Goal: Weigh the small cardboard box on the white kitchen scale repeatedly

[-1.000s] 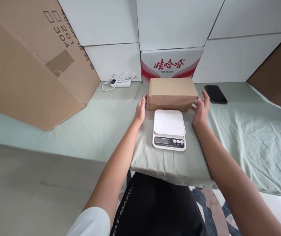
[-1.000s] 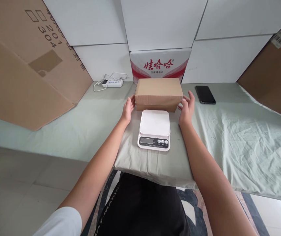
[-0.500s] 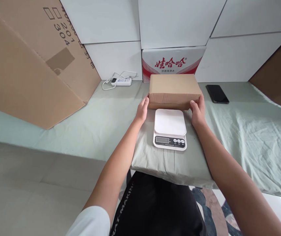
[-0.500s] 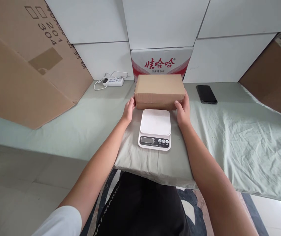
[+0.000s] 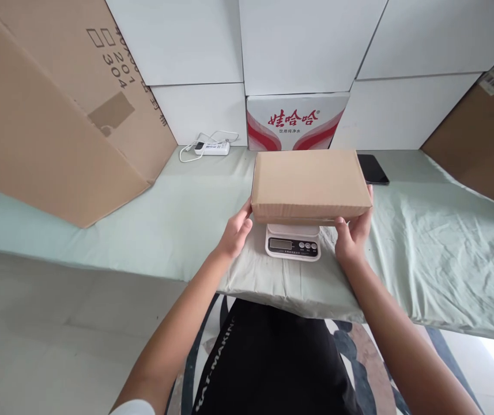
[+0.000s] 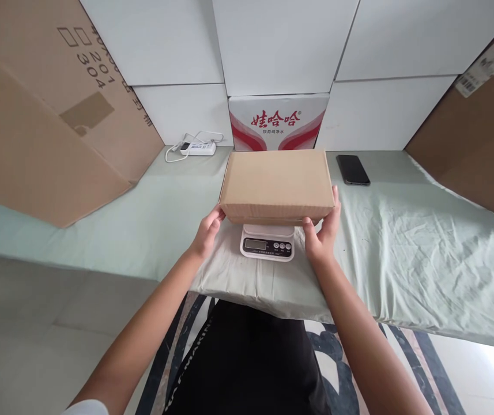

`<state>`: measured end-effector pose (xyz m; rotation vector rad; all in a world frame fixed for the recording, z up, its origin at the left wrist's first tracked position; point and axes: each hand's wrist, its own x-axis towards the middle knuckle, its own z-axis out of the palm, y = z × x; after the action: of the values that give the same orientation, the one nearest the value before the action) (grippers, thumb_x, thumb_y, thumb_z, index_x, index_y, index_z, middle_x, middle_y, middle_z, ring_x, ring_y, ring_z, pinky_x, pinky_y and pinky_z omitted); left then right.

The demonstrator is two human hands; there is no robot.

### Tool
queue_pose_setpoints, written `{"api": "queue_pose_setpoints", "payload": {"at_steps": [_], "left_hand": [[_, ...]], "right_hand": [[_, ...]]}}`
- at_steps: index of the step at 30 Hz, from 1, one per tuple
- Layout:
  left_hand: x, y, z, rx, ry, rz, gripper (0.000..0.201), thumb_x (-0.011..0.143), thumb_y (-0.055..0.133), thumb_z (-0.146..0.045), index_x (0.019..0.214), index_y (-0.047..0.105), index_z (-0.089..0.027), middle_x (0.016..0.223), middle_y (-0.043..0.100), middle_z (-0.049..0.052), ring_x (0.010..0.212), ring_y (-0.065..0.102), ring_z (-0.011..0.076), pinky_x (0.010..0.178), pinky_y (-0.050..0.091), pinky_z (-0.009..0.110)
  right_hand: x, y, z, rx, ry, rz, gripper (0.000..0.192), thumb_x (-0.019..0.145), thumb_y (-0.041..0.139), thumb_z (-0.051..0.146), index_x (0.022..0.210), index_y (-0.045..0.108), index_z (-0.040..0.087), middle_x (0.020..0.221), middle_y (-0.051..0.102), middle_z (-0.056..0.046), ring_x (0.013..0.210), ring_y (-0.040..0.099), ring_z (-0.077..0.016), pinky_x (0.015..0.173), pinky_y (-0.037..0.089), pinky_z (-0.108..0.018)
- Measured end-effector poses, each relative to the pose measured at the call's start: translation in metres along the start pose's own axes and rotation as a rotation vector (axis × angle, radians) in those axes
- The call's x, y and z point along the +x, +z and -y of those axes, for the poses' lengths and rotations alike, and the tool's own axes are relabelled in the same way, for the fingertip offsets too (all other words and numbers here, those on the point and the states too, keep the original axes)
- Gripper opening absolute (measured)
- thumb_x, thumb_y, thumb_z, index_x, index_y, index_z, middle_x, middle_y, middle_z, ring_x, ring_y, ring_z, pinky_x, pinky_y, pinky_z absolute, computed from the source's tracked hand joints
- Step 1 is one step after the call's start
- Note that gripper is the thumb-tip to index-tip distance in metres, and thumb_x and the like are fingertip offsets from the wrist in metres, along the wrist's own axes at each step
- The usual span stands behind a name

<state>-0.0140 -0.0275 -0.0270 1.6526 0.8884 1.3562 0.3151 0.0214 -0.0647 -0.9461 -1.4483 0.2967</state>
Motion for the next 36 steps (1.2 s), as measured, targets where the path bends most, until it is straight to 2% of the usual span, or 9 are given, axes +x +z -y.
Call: {"api": "queue_pose_setpoints", "payload": {"at_steps": [6,12,16,22,30,36], "left_hand": [[-0.001,0.003,0.008,0.010,-0.031,-0.021,0.094,0.106,0.050,-0.085,0.178,0.050,-0.025,0.187,0.050,0.015,0.177,0.045,0.0408,0.147,0.037,0.057],[-0.001,0.002,0.007,-0.003,-0.038,-0.009,0.096,0.105,0.049,-0.087,0.178,0.049,-0.025,0.190,0.045,0.014,0.180,0.040,0.0391,0.149,0.034,0.056],[-0.001,0.002,0.006,0.012,-0.055,-0.001,0.099,0.103,0.051,-0.089,0.178,0.049,-0.025,0.190,0.045,0.014,0.180,0.038,0.0393,0.150,0.032,0.056],[-0.001,0.003,0.005,0.005,-0.053,0.002,0.098,0.102,0.051,-0.090,0.177,0.051,-0.025,0.191,0.044,0.013,0.180,0.038,0.0391,0.150,0.033,0.055],[-0.001,0.002,0.003,0.032,-0.068,0.017,0.100,0.102,0.052,-0.090,0.179,0.047,-0.026,0.193,0.040,0.012,0.183,0.032,0.0397,0.151,0.028,0.056],[0.000,0.001,0.008,0.027,-0.052,0.006,0.099,0.103,0.052,-0.089,0.181,0.042,-0.030,0.195,0.034,0.010,0.184,0.030,0.0384,0.151,0.028,0.055]], "right_hand": [[0.001,0.003,0.010,-0.049,0.018,-0.010,0.106,0.088,0.068,0.084,0.176,0.036,0.034,0.179,0.046,-0.015,0.172,0.042,-0.0465,0.144,0.028,-0.077],[0.002,0.002,0.018,-0.050,-0.003,-0.035,0.090,0.095,0.061,0.076,0.173,0.039,0.038,0.174,0.049,-0.012,0.166,0.048,-0.0442,0.142,0.032,-0.074],[0.002,0.004,0.018,-0.043,0.012,-0.051,0.086,0.096,0.056,0.079,0.170,0.040,0.040,0.169,0.052,-0.011,0.162,0.051,-0.0435,0.140,0.034,-0.074],[0.005,0.006,0.023,-0.049,0.010,-0.075,0.085,0.094,0.057,0.080,0.168,0.043,0.041,0.168,0.053,-0.011,0.157,0.055,-0.0434,0.137,0.040,-0.073],[0.005,0.005,0.025,-0.014,-0.020,-0.083,0.077,0.099,0.058,0.072,0.168,0.047,0.041,0.166,0.055,-0.011,0.156,0.056,-0.0437,0.136,0.039,-0.073],[0.005,0.002,0.022,-0.053,0.026,-0.107,0.079,0.098,0.050,0.078,0.168,0.046,0.042,0.163,0.055,-0.011,0.155,0.056,-0.0436,0.133,0.043,-0.071]]}}
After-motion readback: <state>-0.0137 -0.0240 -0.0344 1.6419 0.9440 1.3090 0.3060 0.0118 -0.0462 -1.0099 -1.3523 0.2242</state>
